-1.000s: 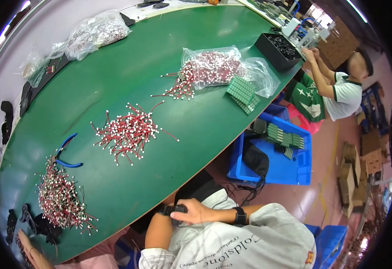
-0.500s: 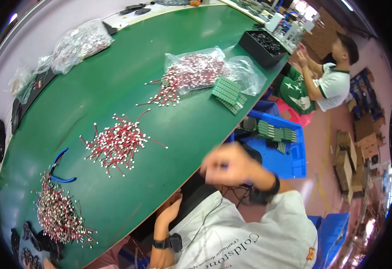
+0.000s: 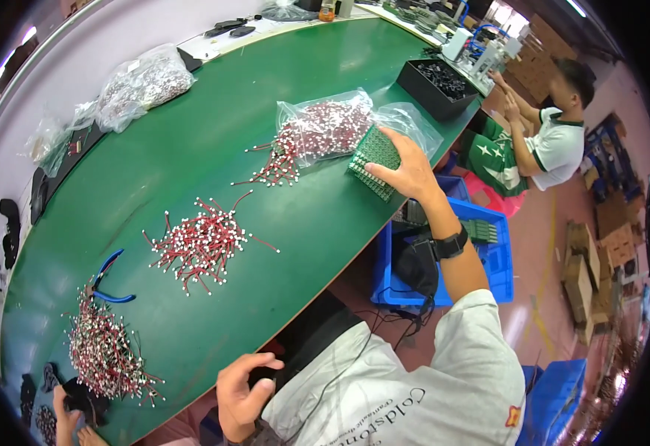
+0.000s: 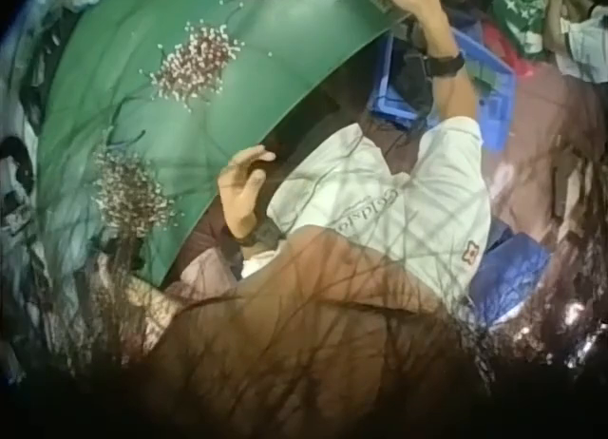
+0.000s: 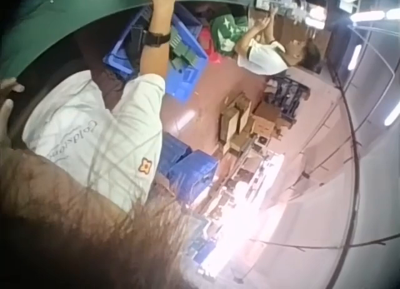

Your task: Manually inserting small LED components into a circuit board.

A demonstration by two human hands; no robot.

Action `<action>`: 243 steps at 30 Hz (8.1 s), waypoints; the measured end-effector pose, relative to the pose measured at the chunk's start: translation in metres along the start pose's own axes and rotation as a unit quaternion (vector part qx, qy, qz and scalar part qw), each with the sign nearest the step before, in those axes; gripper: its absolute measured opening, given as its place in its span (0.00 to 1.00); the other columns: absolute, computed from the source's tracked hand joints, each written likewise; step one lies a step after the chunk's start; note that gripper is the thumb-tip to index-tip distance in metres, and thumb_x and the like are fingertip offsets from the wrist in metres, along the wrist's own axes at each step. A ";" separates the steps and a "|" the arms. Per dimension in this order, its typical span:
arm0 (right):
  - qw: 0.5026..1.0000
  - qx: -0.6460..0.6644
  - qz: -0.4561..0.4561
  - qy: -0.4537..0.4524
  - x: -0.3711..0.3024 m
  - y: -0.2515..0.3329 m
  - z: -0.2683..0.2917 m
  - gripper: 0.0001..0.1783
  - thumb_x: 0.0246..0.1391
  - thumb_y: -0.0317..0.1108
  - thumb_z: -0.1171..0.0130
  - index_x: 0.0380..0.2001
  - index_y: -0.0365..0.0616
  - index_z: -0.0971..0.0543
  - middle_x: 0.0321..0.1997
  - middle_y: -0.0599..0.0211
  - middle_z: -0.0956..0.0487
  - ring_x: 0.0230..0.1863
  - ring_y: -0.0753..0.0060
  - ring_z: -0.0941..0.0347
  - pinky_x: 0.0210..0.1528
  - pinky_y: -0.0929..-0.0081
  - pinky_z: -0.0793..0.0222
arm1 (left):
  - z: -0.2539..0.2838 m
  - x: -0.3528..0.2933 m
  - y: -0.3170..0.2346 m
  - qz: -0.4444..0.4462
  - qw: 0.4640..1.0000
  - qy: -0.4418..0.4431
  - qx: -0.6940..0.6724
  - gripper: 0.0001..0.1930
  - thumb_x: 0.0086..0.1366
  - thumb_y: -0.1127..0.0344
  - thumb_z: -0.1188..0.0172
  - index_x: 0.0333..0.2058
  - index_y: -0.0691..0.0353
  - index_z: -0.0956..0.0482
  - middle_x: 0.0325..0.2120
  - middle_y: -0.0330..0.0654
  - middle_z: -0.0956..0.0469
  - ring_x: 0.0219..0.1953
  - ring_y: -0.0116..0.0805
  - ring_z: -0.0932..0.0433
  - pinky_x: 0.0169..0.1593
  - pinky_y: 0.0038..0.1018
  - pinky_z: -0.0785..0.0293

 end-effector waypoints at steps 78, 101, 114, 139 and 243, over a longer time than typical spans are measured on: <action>0.546 0.755 -0.184 0.315 -0.226 0.323 -0.100 0.20 0.65 0.30 0.51 0.57 0.38 0.39 0.41 0.66 0.24 0.37 0.80 0.25 0.35 0.80 0.28 | 0.015 -0.047 -0.001 -0.147 0.921 -0.227 -0.280 0.45 0.57 0.52 0.45 0.68 0.65 0.54 0.51 0.61 0.29 0.46 0.50 0.22 0.49 0.42 0.23; 0.720 0.610 -0.083 0.320 -0.247 0.281 -0.079 0.19 0.58 0.33 0.46 0.49 0.35 0.34 0.31 0.63 0.23 0.26 0.75 0.24 0.26 0.76 0.30 | 0.007 -0.069 -0.006 -0.123 0.945 -0.229 -0.199 0.44 0.56 0.54 0.48 0.68 0.68 0.52 0.52 0.63 0.31 0.47 0.52 0.24 0.53 0.42 0.29; 0.781 0.531 -0.042 0.328 -0.208 0.249 -0.065 0.14 0.58 0.28 0.43 0.46 0.37 0.28 0.31 0.67 0.22 0.30 0.82 0.26 0.34 0.80 0.28 | 0.004 -0.050 0.000 -0.137 0.927 -0.201 -0.287 0.45 0.55 0.59 0.44 0.68 0.67 0.54 0.52 0.64 0.30 0.47 0.56 0.22 0.48 0.40 0.21; 0.925 0.259 0.262 0.094 0.005 0.266 -0.129 0.05 0.50 0.28 0.42 0.31 0.46 0.19 0.29 0.59 0.24 0.32 0.53 0.25 0.36 0.62 0.29 | 0.053 -0.024 -0.008 -0.097 0.932 -0.218 -0.271 0.33 0.59 0.65 0.50 0.62 0.74 0.40 0.53 0.62 0.28 0.48 0.57 0.21 0.52 0.42 0.22; 0.892 0.377 0.132 0.212 0.037 0.247 -0.108 0.07 0.51 0.26 0.35 0.35 0.39 0.20 0.29 0.64 0.21 0.29 0.73 0.24 0.33 0.74 0.27 | 0.072 0.138 -0.033 -0.143 0.954 -0.112 0.239 0.35 0.47 0.84 0.53 0.59 0.70 0.35 0.50 0.53 0.27 0.52 0.44 0.25 0.55 0.33 0.30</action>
Point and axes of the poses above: each hand's wrist, its own x-axis towards the middle knuckle, its own z-axis out of the back of the hand, y = z × x, the point moved 6 cm from there along x, towards the middle knuckle
